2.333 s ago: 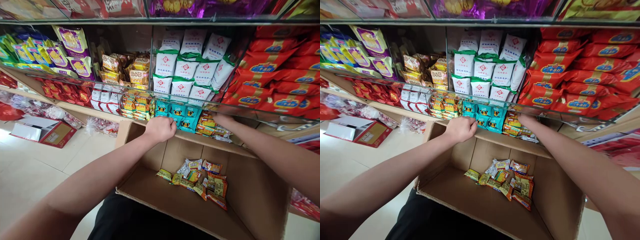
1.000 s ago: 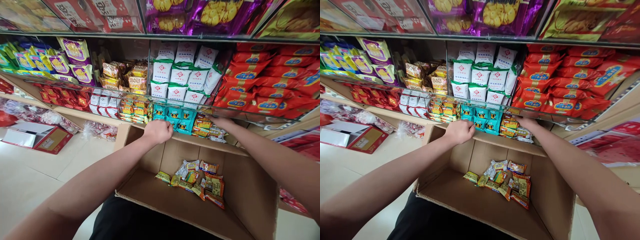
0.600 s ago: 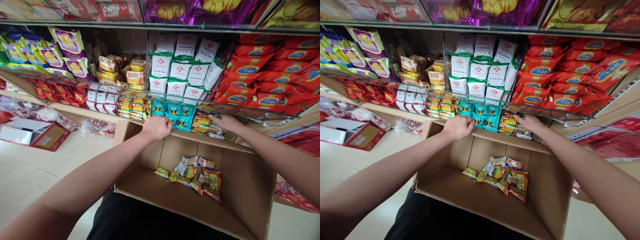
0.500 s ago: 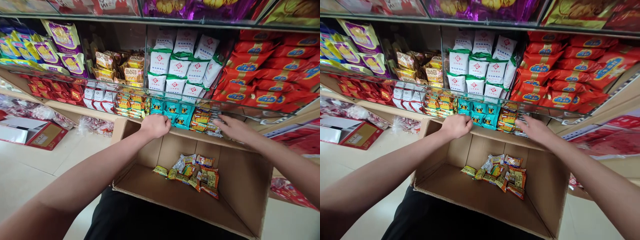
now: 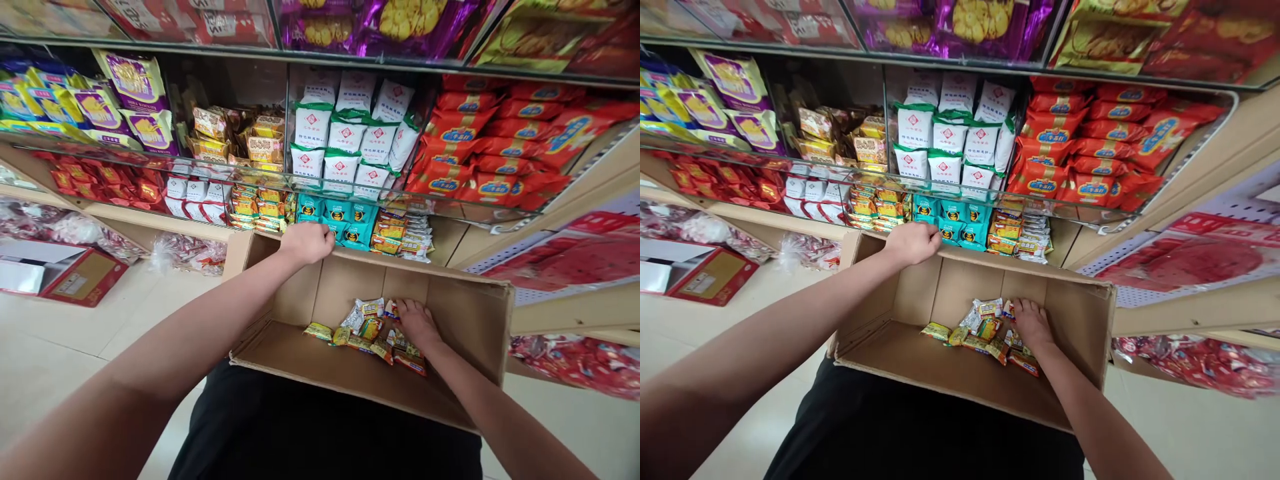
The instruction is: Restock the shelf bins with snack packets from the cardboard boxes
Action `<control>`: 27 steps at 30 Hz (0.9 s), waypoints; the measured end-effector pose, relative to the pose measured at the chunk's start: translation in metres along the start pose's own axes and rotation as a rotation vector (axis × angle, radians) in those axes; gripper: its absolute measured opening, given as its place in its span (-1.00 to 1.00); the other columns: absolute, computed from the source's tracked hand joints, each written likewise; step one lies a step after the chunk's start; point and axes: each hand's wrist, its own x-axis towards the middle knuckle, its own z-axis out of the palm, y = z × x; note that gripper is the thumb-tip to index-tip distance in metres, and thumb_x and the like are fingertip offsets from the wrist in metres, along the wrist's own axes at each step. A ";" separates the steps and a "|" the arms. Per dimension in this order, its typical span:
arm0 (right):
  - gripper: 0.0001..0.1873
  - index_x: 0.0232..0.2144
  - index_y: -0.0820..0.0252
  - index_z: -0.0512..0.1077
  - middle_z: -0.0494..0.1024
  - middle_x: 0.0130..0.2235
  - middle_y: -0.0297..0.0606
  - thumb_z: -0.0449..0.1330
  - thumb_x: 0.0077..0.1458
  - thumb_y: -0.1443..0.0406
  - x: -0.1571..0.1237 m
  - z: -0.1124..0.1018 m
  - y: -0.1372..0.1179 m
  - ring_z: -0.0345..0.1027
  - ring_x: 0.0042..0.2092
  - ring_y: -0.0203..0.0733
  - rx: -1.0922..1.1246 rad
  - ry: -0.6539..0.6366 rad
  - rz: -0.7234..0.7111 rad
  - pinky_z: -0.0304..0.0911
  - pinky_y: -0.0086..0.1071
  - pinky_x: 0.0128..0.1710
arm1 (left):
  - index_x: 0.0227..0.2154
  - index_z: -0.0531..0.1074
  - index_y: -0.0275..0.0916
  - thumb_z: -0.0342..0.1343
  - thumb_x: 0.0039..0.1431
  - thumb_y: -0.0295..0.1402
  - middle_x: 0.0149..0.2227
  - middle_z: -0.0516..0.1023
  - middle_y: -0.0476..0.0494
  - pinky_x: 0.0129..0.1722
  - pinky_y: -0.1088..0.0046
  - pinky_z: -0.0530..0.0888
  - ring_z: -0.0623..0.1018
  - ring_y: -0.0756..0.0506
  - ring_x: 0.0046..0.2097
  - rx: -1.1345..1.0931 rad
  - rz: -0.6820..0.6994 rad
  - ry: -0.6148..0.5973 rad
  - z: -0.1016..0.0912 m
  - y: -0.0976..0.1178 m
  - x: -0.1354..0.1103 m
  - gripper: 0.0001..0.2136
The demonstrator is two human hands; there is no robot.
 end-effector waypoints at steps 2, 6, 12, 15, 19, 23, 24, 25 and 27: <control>-0.62 -0.12 0.26 0.32 0.33 -0.12 -0.01 0.13 -0.05 0.31 -0.001 -0.001 0.001 0.15 -0.07 0.07 0.012 0.007 0.036 0.09 -0.15 -0.18 | -0.38 0.45 -0.18 -0.30 0.11 -0.20 -0.28 0.51 -0.14 -0.38 0.37 0.35 0.48 -0.18 -0.24 -0.005 -0.014 -0.011 0.000 -0.002 0.002 -0.61; -0.83 -0.29 0.20 0.37 0.41 -0.25 -0.13 0.08 0.00 0.34 -0.016 -0.025 -0.008 0.23 -0.15 -0.06 0.076 0.025 0.016 0.12 -0.28 -0.24 | -0.27 0.41 -0.21 -0.26 0.13 -0.24 -0.26 0.50 -0.18 -0.28 0.32 0.35 0.44 -0.18 -0.19 -0.078 0.041 0.126 -0.004 -0.004 -0.007 -0.65; -0.81 -0.23 0.16 0.30 0.41 -0.24 -0.21 0.05 0.05 0.32 -0.064 -0.109 -0.058 0.26 -0.17 -0.18 0.458 0.164 -0.296 0.17 -0.37 -0.22 | -0.08 0.28 -0.27 -0.07 0.03 -0.09 -0.10 0.38 -0.24 -0.10 0.35 0.29 0.35 -0.14 -0.09 -0.405 0.726 0.215 0.008 0.046 -0.079 -0.55; -0.80 -0.24 0.13 0.28 0.42 -0.25 -0.24 0.09 0.00 0.32 -0.084 -0.135 -0.076 0.29 -0.20 -0.18 0.688 0.267 -0.303 0.20 -0.38 -0.25 | -0.33 0.36 -0.28 -0.08 0.02 -0.02 -0.37 0.43 -0.14 -0.34 0.48 0.34 0.41 -0.06 -0.33 -0.585 0.561 0.057 0.020 0.076 -0.104 -0.60; -0.69 -0.23 0.17 0.26 0.45 -0.30 -0.25 0.07 -0.01 0.12 -0.095 -0.132 -0.082 0.33 -0.29 -0.22 1.014 0.537 0.021 0.24 -0.40 -0.31 | -0.62 0.23 -0.25 -0.22 0.14 -0.09 -0.64 0.23 0.05 -0.55 0.58 0.21 0.27 0.06 -0.55 -0.940 0.157 0.069 0.025 0.092 -0.108 -0.61; -0.63 -0.48 0.19 0.28 0.36 -0.55 -0.32 -0.13 0.10 0.06 -0.094 -0.119 -0.086 0.23 -0.51 -0.30 1.094 0.651 0.260 0.14 -0.47 -0.52 | -0.69 0.14 -0.24 -0.31 0.17 -0.09 -0.70 0.13 0.08 -0.60 0.57 0.14 0.19 0.08 -0.60 -1.117 0.055 0.043 0.024 0.093 -0.107 -0.56; -0.60 -0.53 0.20 0.26 0.33 -0.59 -0.33 -0.15 0.11 0.06 -0.093 -0.118 -0.088 0.19 -0.53 -0.31 1.068 0.680 0.288 0.11 -0.47 -0.54 | -0.70 0.13 -0.24 -0.31 0.17 -0.09 -0.71 0.13 0.07 -0.60 0.56 0.13 0.18 0.07 -0.61 -1.109 0.055 0.050 0.024 0.093 -0.107 -0.56; -0.59 -0.55 0.20 0.25 0.31 -0.61 -0.34 -0.16 0.11 0.06 -0.093 -0.117 -0.089 0.17 -0.55 -0.31 1.037 0.715 0.309 0.08 -0.47 -0.55 | -0.71 0.12 -0.24 -0.30 0.16 -0.10 -0.71 0.12 0.07 -0.60 0.56 0.12 0.18 0.07 -0.61 -1.089 0.051 0.072 0.025 0.093 -0.107 -0.56; -0.58 -0.58 0.20 0.23 0.29 -0.64 -0.34 -0.16 0.11 0.06 -0.092 -0.118 -0.091 0.14 -0.57 -0.31 0.994 0.773 0.347 0.07 -0.46 -0.55 | -0.72 0.10 -0.23 -0.29 0.16 -0.11 -0.71 0.11 0.07 -0.60 0.55 0.12 0.17 0.07 -0.62 -1.034 0.038 0.134 0.025 0.094 -0.107 -0.57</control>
